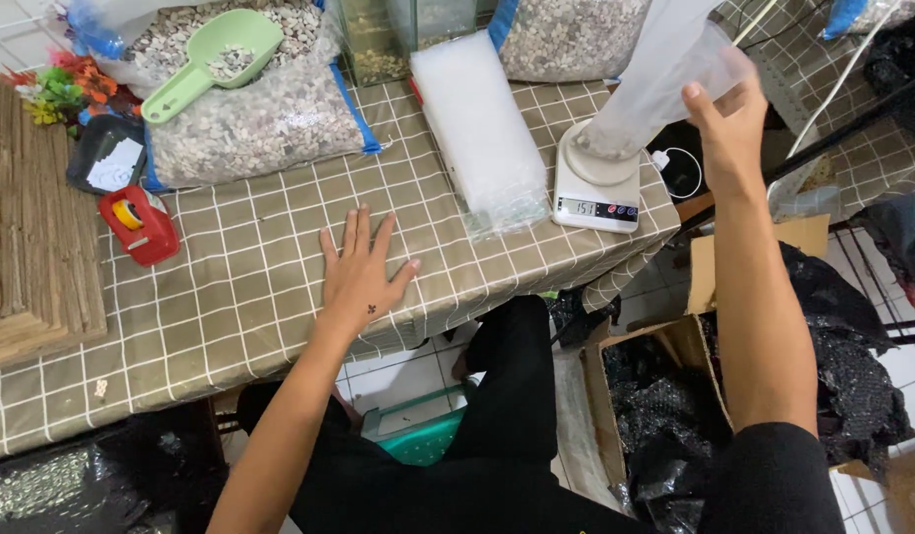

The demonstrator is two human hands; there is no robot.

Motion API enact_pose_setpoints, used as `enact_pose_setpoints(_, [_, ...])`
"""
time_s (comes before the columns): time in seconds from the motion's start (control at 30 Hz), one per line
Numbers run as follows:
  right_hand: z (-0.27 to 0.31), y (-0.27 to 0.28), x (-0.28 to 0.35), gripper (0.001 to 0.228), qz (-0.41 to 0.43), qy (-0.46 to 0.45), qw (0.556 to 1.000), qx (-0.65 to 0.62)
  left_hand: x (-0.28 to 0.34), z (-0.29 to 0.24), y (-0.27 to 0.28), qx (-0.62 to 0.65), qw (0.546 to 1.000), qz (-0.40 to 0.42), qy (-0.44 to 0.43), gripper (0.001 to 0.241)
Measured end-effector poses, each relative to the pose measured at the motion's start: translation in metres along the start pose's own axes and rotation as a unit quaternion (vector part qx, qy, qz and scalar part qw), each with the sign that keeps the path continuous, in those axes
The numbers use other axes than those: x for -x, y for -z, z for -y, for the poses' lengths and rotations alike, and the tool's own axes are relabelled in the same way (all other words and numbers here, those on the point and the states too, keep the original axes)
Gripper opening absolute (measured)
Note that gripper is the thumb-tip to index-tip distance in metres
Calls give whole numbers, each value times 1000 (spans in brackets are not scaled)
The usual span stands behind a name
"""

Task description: The person scoops aquarium gravel from a large bag into a small plastic pouch, weighs it on a digital scale, and seals the pouch by hand.

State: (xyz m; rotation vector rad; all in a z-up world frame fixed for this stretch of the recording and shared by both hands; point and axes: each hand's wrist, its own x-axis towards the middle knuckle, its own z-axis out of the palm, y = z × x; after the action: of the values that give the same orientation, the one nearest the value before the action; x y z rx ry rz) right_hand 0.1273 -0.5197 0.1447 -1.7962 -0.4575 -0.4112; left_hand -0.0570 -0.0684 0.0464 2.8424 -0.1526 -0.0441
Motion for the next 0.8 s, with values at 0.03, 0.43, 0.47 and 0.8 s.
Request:
enact_pose_setpoints(0.03, [7,-1,1,77,1,0,1000,0,2,0,-1,1,1000,0,1,83])
enact_pose_setpoints(0.43, [10,6,0,71,31,47,998,-35,3,2,-5,16,1000,-25,-7,81])
enact_pose_setpoints(0.47, [11,3,0,72,44,30,998,-43,4,2,-3,27,999,-33,-9,80])
enact_pose_setpoints(0.8, [-37,-11,-3,20,-19,-67,998,4,38,-6,22,114,980,-129,-95,80])
